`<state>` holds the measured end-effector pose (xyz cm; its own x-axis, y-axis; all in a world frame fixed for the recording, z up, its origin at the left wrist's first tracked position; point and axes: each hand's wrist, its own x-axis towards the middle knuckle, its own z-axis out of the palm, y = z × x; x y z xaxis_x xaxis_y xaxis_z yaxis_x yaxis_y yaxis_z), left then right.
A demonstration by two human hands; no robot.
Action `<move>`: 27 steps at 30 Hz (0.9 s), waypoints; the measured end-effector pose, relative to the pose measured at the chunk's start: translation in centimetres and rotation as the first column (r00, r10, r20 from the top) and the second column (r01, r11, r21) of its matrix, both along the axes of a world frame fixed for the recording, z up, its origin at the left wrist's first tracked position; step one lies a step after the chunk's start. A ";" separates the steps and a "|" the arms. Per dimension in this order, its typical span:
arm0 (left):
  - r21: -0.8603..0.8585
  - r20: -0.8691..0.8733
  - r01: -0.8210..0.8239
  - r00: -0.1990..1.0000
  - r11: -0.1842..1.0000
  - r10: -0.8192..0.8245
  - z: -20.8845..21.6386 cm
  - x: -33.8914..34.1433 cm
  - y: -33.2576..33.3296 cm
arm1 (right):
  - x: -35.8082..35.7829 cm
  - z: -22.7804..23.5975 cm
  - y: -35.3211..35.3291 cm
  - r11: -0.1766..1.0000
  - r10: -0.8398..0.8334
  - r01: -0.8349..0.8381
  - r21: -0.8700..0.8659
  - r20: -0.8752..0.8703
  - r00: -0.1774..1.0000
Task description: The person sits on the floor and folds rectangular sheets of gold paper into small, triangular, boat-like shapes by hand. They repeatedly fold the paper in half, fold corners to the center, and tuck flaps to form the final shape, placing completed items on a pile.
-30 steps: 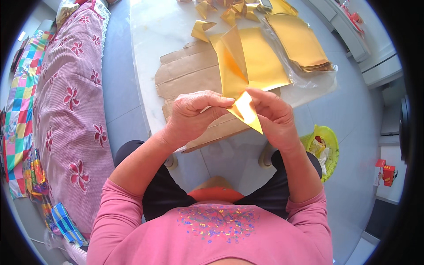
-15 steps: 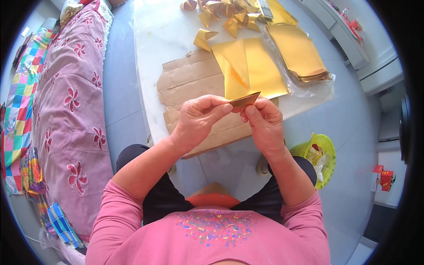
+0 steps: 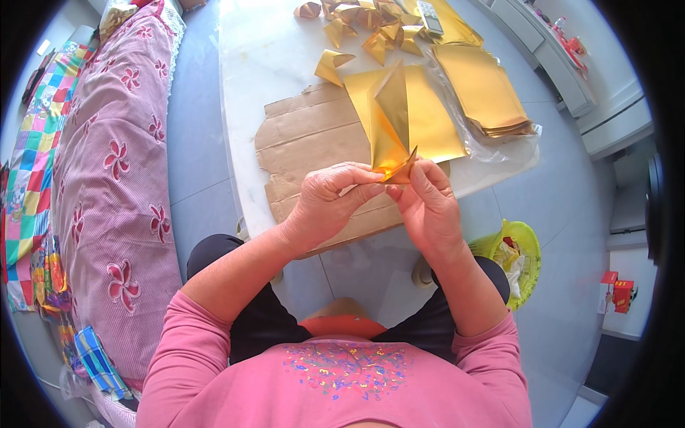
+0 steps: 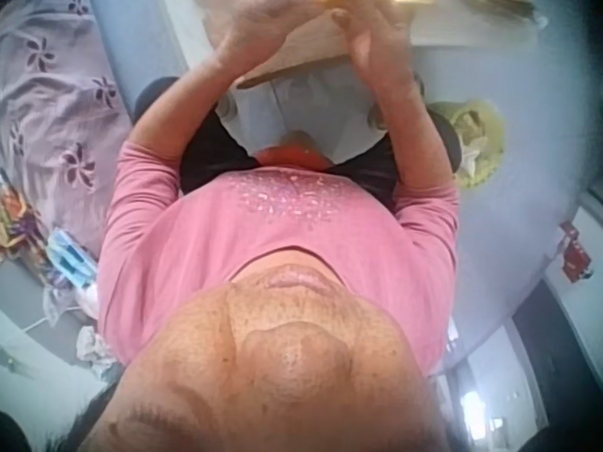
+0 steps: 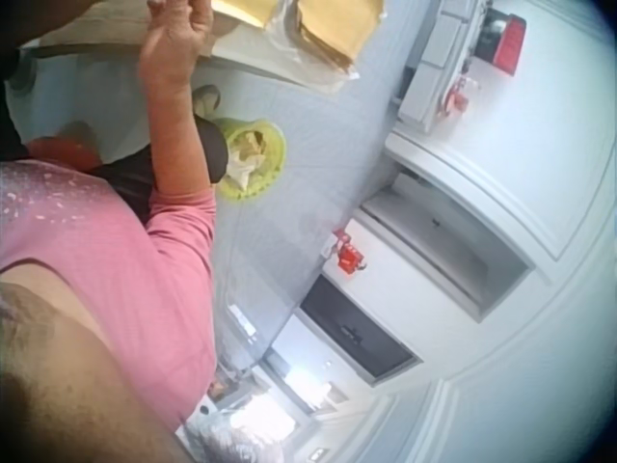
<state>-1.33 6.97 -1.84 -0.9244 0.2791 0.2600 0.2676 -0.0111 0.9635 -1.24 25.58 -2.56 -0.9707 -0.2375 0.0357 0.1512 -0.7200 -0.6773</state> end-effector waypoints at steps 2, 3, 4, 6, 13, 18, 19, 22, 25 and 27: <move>0.026 -0.006 0.008 1.000 1.000 -0.008 -0.5 -0.2 0.0 | -0.2 0.0 0.1 0.999 0.031 -0.030 0.019 -0.055 0.998; -0.008 -0.030 0.007 1.000 1.000 -0.007 -0.5 -0.2 0.0 | -0.3 0.0 0.1 0.999 0.048 -0.045 0.029 -0.082 0.996; -0.043 -0.054 0.004 0.999 0.999 -0.006 -0.5 -0.2 -0.1 | -0.3 0.2 0.1 0.998 0.050 -0.048 0.034 -0.069 0.996; -0.081 -0.091 0.004 0.996 0.997 -0.012 -0.6 -0.2 -0.1 | -0.2 0.5 0.1 0.998 0.053 -0.051 0.044 -0.043 0.998; -0.048 -0.020 0.002 1.000 0.999 -0.003 -0.3 0.0 -0.1 | -0.5 -0.9 0.4 0.995 -0.022 0.015 0.094 0.079 0.997; 0.213 0.111 -0.052 0.993 0.976 0.028 -1.3 0.3 0.7 | -0.3 -0.9 -0.5 0.985 -0.109 0.099 0.142 0.068 0.992; 0.230 0.131 -0.095 0.989 0.969 0.066 -1.2 0.4 1.0 | -0.2 -0.9 -0.6 0.984 -0.115 0.106 0.143 0.054 0.992; 0.279 0.095 -0.177 0.983 0.944 0.156 -1.3 0.5 1.8 | 0.0 -0.9 -1.0 0.980 -0.130 0.125 0.157 0.023 0.991; 0.204 0.040 -0.171 0.985 0.964 0.167 -1.0 0.6 1.6 | 0.2 -1.0 -1.1 0.972 -0.161 0.155 0.179 0.019 0.987; 0.150 0.019 -0.159 0.987 0.976 0.158 -0.8 0.7 1.4 | 0.3 -0.8 -1.3 0.964 -0.193 0.185 0.192 0.025 0.981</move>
